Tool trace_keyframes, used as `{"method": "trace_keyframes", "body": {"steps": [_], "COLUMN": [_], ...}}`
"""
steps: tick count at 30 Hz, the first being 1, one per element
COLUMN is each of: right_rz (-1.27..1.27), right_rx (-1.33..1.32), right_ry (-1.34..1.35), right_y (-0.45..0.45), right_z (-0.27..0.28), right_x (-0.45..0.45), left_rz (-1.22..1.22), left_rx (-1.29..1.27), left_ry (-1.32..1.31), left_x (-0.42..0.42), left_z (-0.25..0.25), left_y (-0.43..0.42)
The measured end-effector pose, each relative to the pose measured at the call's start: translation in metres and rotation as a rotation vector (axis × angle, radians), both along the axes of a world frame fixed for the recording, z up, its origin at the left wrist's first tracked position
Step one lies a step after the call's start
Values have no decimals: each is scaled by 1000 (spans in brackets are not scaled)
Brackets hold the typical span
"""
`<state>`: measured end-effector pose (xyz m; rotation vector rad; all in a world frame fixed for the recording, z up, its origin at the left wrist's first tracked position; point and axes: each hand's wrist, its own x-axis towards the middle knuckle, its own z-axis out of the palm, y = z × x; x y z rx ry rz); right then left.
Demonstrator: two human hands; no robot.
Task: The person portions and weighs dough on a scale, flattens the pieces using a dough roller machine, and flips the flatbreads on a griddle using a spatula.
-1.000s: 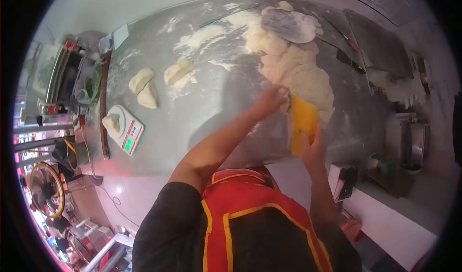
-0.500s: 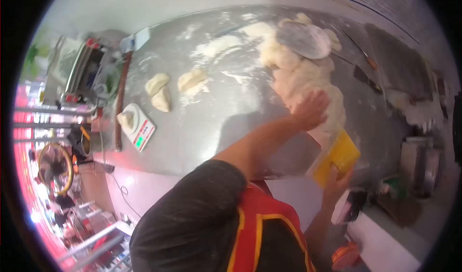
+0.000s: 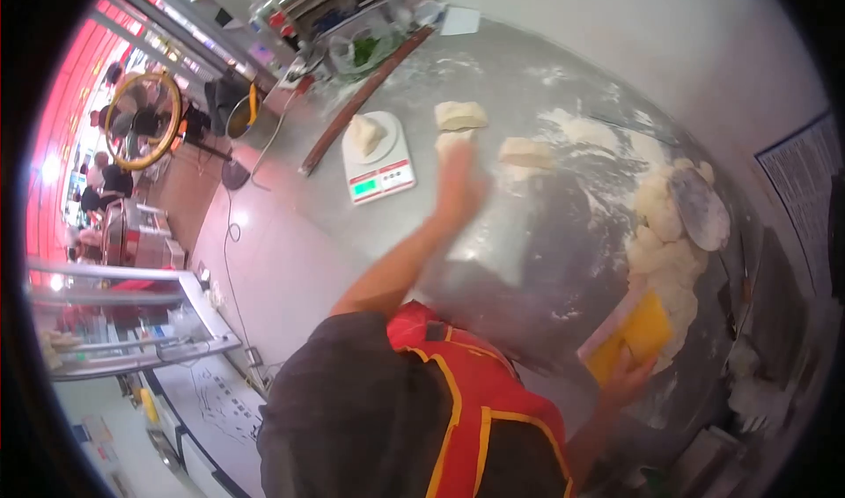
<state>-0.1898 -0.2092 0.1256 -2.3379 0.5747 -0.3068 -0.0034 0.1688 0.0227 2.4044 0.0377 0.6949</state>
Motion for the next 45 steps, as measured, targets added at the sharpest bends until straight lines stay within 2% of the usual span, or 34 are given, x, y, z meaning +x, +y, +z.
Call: {"method": "trace_keyframes", "body": {"steps": [1,2,4,7,10,12,13,16,19,21,22,23,24,27,29,30,33,35,38,40,43,45], "right_rz": [75,125,215,303,324,302,284,188,133,193,261,328,451,682,801,831,892,894,849,759,599,543], "right_rx": [-43,-81,9,77,58,55,66,14,23,76,111,146,68,-91,-222,-239,-280,-296,-204,-96,141,219], "right_ry": [25,43,-8,-50,-75,-85,-83,-65,-95,-64,-20,23,66,346,180,206,247,229,270,311,357,295], "right_y": [23,36,76,131,162,176,181,185,196,207,219,233,250,320,340,352,378,377,369,354,330,310], "right_z": [-2,-2,8,19,23,22,21,16,21,25,25,24,16,14,-45,-46,-47,-46,-34,-32,-2,-1], "right_x": [10,17,31,46,48,50,48,44,45,47,53,60,68,104,127,136,149,150,144,131,119,104], "left_rz": [375,400,474,347,274,168,-8,-463,-600,-371,-217,-27,187,426,381,349,260,189,169,342,123,40], "left_rx": [174,170,475,314,182,36,-89,-255,-600,-711,-734,-532,-341,-282,-750,-978,-1084,-1042,-1260,-1455,-1377,-1345], "left_ry": [19,74,47,317,436,401,372,73,163,355,268,187,133,215,432,540,826,634,455,478,438,428], "left_x": [-5,-12,-11,11,29,24,20,24,14,-4,-21,-33,-45,-89,-100,-97,-79,-76,-66,-49,-2,42], "left_z": [1,34,41,16,23,51,61,33,36,65,56,31,7,-32,-46,-41,-10,-17,26,64,27,24], "left_y": [97,131,172,214,226,185,166,105,90,125,145,172,199,252,256,258,254,249,237,235,265,268]}}
